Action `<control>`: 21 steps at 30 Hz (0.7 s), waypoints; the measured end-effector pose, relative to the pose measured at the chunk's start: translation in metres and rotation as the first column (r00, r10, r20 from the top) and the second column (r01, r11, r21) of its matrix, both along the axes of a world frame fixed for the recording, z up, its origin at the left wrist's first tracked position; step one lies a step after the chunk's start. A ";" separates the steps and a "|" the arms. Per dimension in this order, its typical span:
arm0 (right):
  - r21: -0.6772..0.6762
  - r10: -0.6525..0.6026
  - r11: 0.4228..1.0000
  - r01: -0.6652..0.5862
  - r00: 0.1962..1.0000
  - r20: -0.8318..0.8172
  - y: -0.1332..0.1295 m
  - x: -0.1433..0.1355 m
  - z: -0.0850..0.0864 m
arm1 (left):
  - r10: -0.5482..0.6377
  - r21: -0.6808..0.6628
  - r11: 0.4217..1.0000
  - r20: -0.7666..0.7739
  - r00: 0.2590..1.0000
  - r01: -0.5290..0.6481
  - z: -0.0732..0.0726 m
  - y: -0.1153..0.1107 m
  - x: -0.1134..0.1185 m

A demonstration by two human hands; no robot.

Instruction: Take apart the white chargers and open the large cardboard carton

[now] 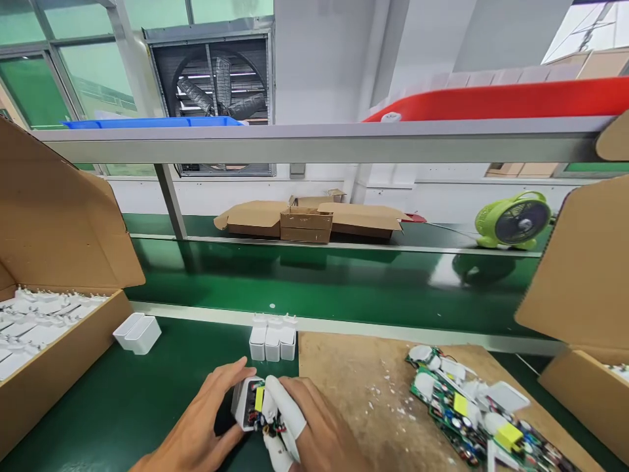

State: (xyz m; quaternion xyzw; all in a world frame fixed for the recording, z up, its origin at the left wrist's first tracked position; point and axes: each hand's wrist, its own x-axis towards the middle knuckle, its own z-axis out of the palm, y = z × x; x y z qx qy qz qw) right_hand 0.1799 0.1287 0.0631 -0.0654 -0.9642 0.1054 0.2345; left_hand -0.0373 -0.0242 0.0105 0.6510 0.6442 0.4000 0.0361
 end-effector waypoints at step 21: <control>0.012 -0.052 0.999 0.052 0.999 0.005 -0.013 -0.004 0.011 | 0.008 -0.063 0.998 -0.019 1.000 -0.009 -0.002 0.000 0.002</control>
